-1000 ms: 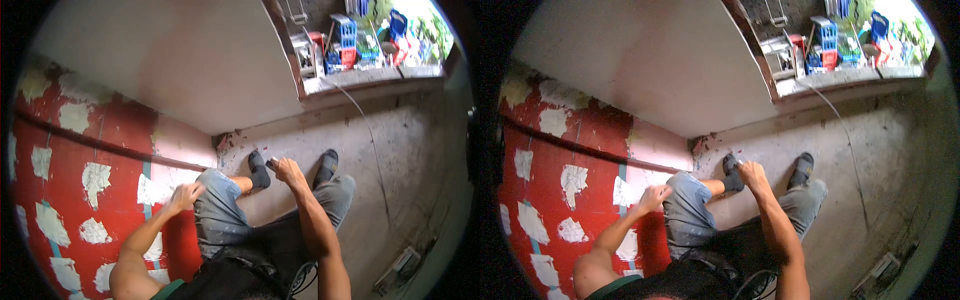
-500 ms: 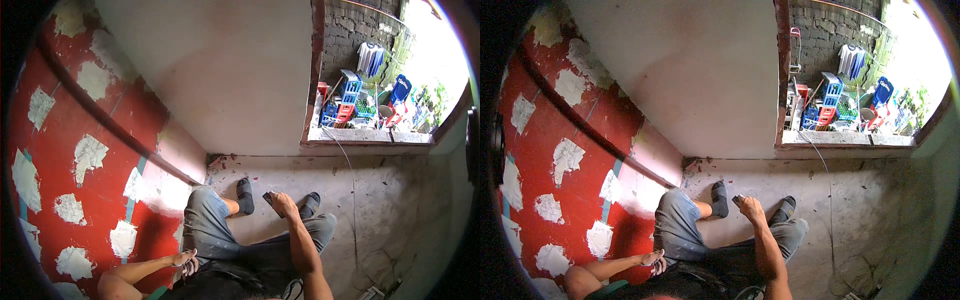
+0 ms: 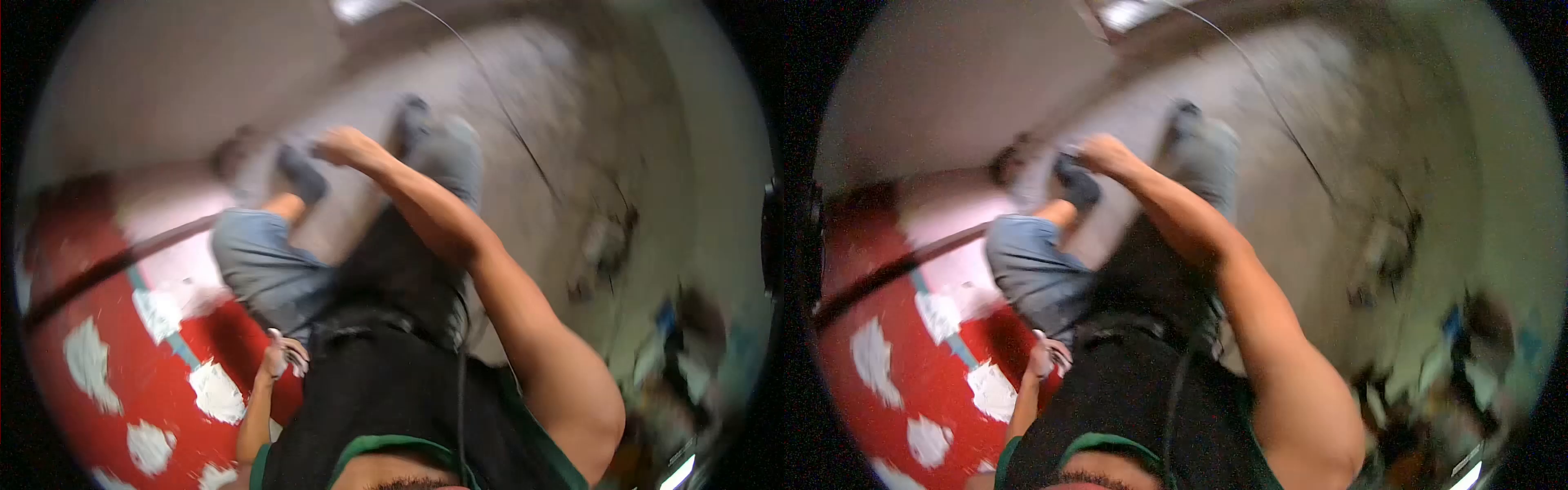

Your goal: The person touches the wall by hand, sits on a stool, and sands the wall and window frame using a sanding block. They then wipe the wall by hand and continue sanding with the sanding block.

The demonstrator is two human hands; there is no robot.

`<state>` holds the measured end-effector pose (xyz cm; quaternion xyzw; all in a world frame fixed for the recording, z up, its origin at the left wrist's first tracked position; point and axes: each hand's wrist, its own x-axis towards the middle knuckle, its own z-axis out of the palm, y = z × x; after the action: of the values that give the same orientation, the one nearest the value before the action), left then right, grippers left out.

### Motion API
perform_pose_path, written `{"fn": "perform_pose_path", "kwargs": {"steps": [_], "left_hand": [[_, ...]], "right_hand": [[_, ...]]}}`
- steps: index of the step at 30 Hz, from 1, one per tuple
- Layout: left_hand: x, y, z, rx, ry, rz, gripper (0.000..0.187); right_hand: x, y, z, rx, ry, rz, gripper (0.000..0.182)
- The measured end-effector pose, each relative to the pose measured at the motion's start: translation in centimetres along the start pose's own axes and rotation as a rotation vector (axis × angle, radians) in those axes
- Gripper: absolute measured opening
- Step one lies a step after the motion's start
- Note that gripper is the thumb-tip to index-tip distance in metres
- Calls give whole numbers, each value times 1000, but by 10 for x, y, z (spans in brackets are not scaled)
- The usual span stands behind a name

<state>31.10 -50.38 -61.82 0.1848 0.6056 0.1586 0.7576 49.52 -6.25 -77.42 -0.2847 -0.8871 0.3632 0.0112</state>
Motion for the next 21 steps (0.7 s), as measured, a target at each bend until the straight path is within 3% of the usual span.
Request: {"fn": "perform_pose_path", "kwargs": {"steps": [1, 3, 5, 11, 14, 21], "left_hand": [[-1, -3, -1, -118, 12, -2, 102], [-1, 0, 5, -69, 60, 31, 99], [-1, 0, 7, -118, 80, -9, 99], [3, 2, 4, -44, 33, 15, 103], [3, 2, 2, -36, 41, 19, 103], [2, -1, 1, -74, 25, 10, 102]], "right_hand": [[-19, -11, -20, -109, 84, -87, 12], [-13, -19, -15, -145, -8, 33, 13], [-16, -25, 3, -171, 221, 34, 13], [-14, -29, 7, -238, 201, 115, 20], [-11, -20, 0, -207, 113, 14, 20], [-19, -28, -9, -179, 127, 28, 18]]}}
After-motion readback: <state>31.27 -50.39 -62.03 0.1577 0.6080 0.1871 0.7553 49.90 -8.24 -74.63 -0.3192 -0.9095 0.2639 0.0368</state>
